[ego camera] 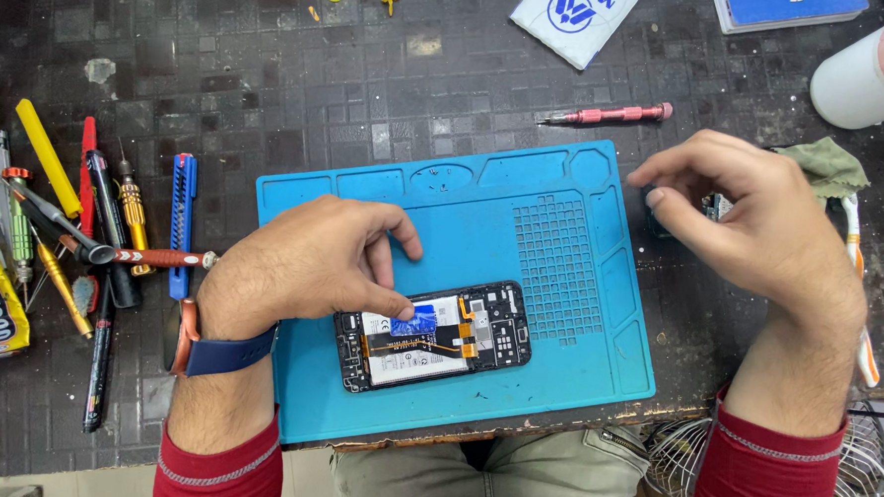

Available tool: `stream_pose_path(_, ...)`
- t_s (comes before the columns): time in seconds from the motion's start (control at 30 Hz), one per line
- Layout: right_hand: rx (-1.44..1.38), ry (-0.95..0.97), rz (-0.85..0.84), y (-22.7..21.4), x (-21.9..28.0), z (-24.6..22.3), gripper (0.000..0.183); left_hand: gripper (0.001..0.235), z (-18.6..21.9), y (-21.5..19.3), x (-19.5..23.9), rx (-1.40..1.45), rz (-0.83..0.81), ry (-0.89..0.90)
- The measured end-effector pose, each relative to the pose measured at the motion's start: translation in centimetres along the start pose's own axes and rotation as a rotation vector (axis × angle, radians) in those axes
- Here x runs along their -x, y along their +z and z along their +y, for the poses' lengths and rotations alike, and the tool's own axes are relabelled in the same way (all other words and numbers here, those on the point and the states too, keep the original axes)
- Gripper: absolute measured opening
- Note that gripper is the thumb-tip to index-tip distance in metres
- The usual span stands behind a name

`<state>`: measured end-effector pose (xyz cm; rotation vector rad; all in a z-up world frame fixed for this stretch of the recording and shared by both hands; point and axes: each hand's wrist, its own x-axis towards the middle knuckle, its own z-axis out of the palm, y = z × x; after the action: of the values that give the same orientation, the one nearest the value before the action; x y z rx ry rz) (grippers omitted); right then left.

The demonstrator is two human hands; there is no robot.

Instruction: The person cleans the internal components of a disassembled smartphone using a toothbrush and wipes the screen with a cloth. They then reposition internal parts and reconnect a ribbon cable before placing the motherboard back into the chassis.

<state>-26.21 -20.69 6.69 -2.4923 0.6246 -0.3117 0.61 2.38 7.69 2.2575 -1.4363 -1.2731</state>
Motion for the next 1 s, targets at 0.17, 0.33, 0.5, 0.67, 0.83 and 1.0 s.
stream_pose_path(0.17, -0.072, -0.044, -0.065, 0.7, -0.5, -0.7, 0.018, 0.058, -0.1, 0.1, 0.0, -0.009, 0.016, 0.034)
stream_pose_path(0.33, -0.172, -0.047, -0.114, 1.4, -0.7, -1.7, 0.019, 0.047, -0.3, 0.3, -0.1, -0.017, 0.027, 0.093)
stream_pose_path(0.5, -0.221, -0.043, -0.197, 2.2, -0.8, -2.7, 0.017, 0.041, -0.5, 0.2, -0.2, 0.075, 0.077, 0.163)
stream_pose_path(0.67, -0.236, -0.215, -0.216, 2.5, -1.1, -3.0, 0.013, 0.041, 0.0, 0.5, -0.4, 0.045, 0.144, 0.141)
stream_pose_path(0.83, -0.294, -0.234, -0.185, 2.5, -1.0, -3.2, 0.014, 0.038, 0.5, 0.5, -0.1, 0.115, 0.222, 0.165)
stream_pose_path(1.0, -0.262, -0.197, -0.173, 2.6, -1.0, -3.3, 0.016, 0.036, 0.8, 0.6, -0.1, 0.175, 0.179, 0.097)
